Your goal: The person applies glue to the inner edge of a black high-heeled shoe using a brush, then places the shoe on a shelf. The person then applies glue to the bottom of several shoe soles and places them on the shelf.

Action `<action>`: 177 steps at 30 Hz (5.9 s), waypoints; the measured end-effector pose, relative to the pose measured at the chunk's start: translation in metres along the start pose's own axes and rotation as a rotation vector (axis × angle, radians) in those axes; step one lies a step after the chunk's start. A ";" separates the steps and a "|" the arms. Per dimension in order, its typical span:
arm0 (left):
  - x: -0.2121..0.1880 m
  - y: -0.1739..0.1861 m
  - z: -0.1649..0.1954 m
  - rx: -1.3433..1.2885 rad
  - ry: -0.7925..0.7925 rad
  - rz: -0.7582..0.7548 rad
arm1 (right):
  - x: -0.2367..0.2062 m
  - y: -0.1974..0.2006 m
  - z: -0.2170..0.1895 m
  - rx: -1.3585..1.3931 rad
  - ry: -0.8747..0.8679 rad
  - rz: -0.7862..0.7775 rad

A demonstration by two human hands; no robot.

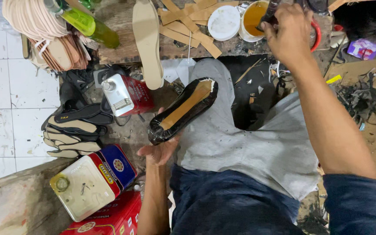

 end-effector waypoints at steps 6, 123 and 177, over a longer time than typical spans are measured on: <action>0.000 0.017 0.012 0.475 -0.156 0.316 | 0.006 -0.008 0.008 -0.070 0.096 -0.010; 0.061 -0.143 -0.063 1.214 -0.212 -0.195 | -0.052 0.229 -0.142 0.604 0.296 0.257; 0.038 -0.051 -0.064 -0.019 0.125 0.364 | 0.008 -0.004 0.008 0.069 -0.071 -0.075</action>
Point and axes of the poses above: each hand's wrist, its own x-axis towards the middle knuckle, its own y-axis out of the back of the hand, z = x × y, the point moved 2 cm from there along x, towards the middle knuckle, and after that the axes turned 13 degrees about -x, right-handed, at the moved point
